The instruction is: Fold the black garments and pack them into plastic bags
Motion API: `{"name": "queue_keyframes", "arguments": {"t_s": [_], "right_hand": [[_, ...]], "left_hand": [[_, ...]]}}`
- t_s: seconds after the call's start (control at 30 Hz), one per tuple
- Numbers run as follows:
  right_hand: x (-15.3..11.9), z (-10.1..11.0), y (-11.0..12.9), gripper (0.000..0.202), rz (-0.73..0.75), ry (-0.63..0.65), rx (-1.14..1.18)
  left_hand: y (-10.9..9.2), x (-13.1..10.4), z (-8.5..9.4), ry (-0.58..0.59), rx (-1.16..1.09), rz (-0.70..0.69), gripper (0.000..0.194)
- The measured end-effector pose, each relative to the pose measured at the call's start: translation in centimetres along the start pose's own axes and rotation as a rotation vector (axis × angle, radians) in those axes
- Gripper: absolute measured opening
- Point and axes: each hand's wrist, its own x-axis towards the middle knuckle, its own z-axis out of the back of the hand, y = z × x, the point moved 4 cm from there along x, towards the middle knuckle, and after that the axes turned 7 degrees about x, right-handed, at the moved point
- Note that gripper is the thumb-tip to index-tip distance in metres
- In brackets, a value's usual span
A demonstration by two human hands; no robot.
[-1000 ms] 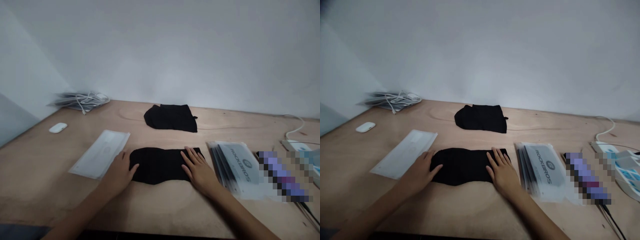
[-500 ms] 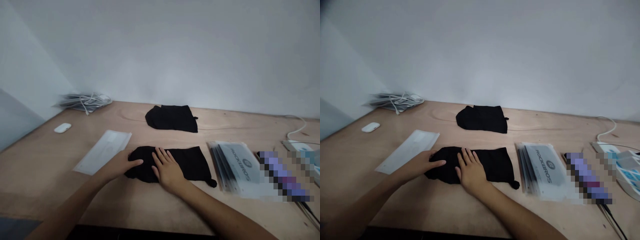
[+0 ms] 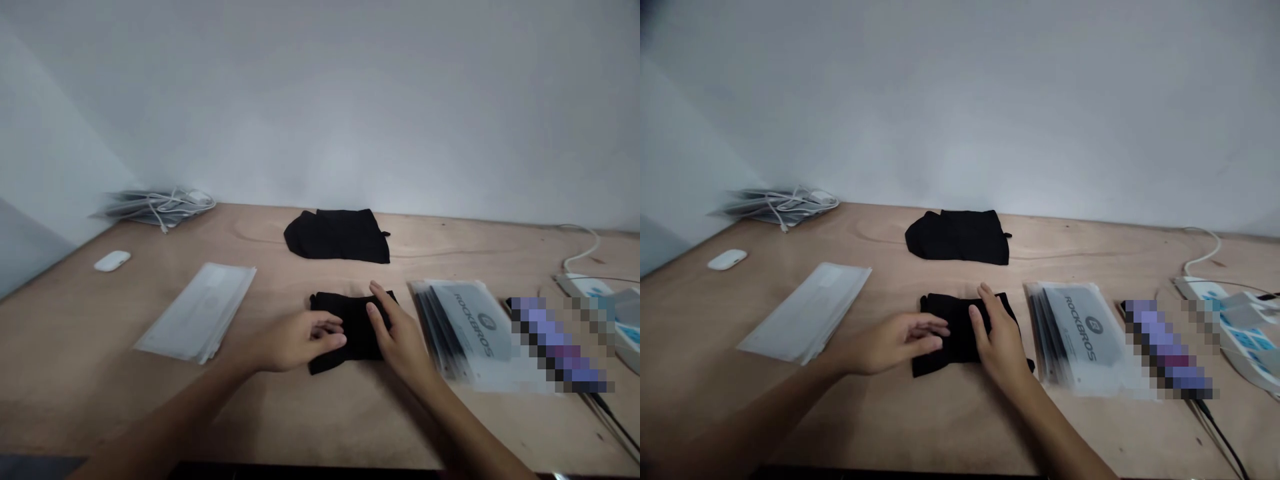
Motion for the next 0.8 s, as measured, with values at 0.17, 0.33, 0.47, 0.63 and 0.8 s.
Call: {"name": "queue_keyframes", "arguments": {"t_s": [0.17, 0.33, 0.47, 0.63, 0.8], "right_hand": [[-2.0, -1.3, 0.3, 0.037, 0.249, 0.119, -0.171], [-3.2, -2.8, 0.3, 0.032, 0.412, 0.272, -0.388], [-4.5, -1.0, 2.3, 0.04, 0.559, 0.446, -0.396], [-6.8, 0.4, 3.1, 0.078, 0.618, 0.822, -0.323], [-7.5, 0.0, 1.8, 0.058, 0.574, 0.8, -0.303]], "left_hand": [[1.0, 1.8, -0.7, -0.278, 0.531, -0.398, 0.027], [3.1, 0.2, -1.1, -0.282, 0.822, -0.359, 0.037], [3.1, -4.2, -3.1, -0.334, 0.813, -0.192, 0.034], [2.5, -8.7, -5.6, -0.268, 0.693, -0.192, 0.061], [2.1, -8.1, -5.1, -0.284, 0.788, -0.363, 0.065]]}}
